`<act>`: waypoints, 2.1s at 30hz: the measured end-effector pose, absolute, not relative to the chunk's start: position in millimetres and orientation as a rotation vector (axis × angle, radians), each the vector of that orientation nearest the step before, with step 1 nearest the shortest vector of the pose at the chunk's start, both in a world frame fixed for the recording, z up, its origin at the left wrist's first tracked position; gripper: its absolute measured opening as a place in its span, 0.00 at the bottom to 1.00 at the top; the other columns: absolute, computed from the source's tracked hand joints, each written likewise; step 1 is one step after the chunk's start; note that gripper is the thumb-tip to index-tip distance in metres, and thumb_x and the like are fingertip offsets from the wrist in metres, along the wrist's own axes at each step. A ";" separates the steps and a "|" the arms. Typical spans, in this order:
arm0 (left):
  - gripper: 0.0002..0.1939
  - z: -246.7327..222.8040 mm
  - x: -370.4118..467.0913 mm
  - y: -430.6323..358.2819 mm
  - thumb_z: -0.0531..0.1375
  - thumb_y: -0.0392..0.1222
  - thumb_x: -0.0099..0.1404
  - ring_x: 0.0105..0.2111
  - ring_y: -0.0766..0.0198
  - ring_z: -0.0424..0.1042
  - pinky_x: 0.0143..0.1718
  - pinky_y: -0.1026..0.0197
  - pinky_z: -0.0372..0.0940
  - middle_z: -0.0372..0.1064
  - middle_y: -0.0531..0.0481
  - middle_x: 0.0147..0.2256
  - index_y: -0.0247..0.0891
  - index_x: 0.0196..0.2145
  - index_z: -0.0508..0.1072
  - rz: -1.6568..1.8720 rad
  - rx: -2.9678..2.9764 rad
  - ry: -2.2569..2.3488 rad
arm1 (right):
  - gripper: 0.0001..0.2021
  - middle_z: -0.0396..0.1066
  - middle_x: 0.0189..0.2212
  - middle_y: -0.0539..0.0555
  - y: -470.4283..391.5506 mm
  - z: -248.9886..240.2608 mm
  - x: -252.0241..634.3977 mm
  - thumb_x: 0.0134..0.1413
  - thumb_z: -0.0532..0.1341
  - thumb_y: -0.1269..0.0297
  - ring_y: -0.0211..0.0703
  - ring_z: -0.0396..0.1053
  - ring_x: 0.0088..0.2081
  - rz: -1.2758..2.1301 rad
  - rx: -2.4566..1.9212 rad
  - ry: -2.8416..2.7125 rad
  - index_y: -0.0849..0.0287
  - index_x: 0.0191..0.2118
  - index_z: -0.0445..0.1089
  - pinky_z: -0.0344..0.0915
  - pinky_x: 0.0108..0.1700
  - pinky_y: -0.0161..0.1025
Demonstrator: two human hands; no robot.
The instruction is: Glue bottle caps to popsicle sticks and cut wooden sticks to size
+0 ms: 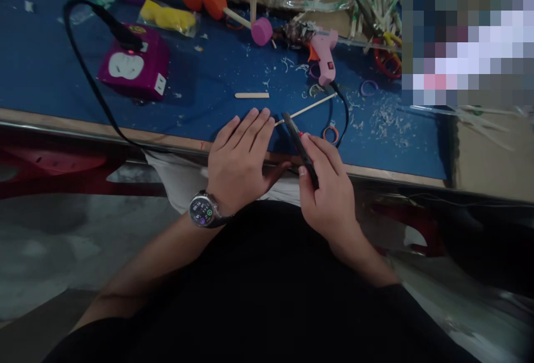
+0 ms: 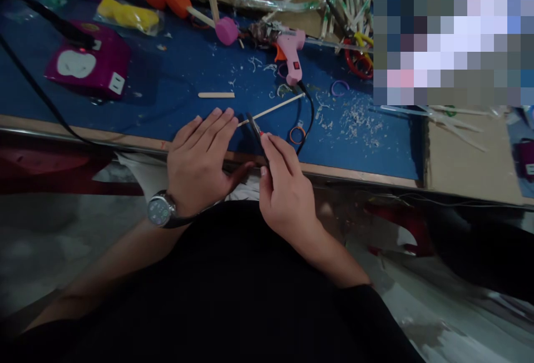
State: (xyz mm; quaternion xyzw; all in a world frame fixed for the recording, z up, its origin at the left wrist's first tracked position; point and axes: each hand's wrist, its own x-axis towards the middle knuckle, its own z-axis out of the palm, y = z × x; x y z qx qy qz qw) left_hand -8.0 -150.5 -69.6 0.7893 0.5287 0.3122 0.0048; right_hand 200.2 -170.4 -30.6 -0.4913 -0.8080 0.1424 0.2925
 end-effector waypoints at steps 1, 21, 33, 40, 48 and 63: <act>0.43 -69.3 -8.1 -150.6 0.60 0.66 0.76 0.75 0.42 0.64 0.78 0.42 0.56 0.64 0.36 0.74 0.39 0.78 0.61 0.979 2.476 1.656 | 0.29 0.69 0.72 0.62 -171.1 -29.8 199.8 0.76 0.52 0.69 0.55 0.67 0.74 0.382 -1.313 -2.155 0.53 0.78 0.61 0.66 0.77 0.61; 0.43 -69.4 -6.1 -152.7 0.57 0.68 0.78 0.78 0.43 0.59 0.79 0.40 0.54 0.59 0.36 0.77 0.38 0.78 0.58 0.938 2.454 1.694 | 0.29 0.70 0.69 0.62 -169.0 -17.7 208.5 0.74 0.55 0.70 0.59 0.68 0.72 0.301 -1.311 -2.187 0.50 0.76 0.64 0.67 0.76 0.65; 0.43 -69.2 -4.8 -153.1 0.59 0.65 0.77 0.77 0.41 0.60 0.78 0.40 0.54 0.61 0.33 0.76 0.37 0.78 0.58 0.947 2.474 1.714 | 0.30 0.70 0.69 0.64 -171.6 -19.4 201.9 0.74 0.54 0.71 0.59 0.69 0.71 0.331 -1.276 -2.221 0.52 0.77 0.64 0.70 0.74 0.65; 0.42 -67.5 -4.9 -152.7 0.59 0.64 0.77 0.78 0.40 0.59 0.79 0.40 0.53 0.60 0.34 0.76 0.37 0.78 0.58 0.949 2.408 1.682 | 0.30 0.69 0.69 0.63 -171.5 -21.1 202.0 0.74 0.54 0.71 0.59 0.69 0.71 0.354 -1.261 -2.206 0.51 0.77 0.63 0.69 0.75 0.65; 0.43 -68.0 -5.5 -153.2 0.59 0.63 0.78 0.78 0.40 0.59 0.78 0.38 0.53 0.59 0.33 0.76 0.36 0.79 0.57 0.939 2.441 1.682 | 0.29 0.70 0.68 0.64 -168.1 -21.6 201.0 0.73 0.55 0.72 0.58 0.68 0.71 0.367 -1.242 -2.213 0.55 0.75 0.66 0.67 0.76 0.63; 0.43 -70.7 -5.9 -152.7 0.58 0.65 0.78 0.77 0.42 0.61 0.79 0.43 0.53 0.61 0.34 0.76 0.35 0.78 0.58 0.934 2.498 1.719 | 0.27 0.71 0.65 0.65 -163.2 -20.7 205.3 0.74 0.55 0.71 0.56 0.69 0.69 0.358 -1.290 -2.200 0.57 0.73 0.67 0.68 0.74 0.60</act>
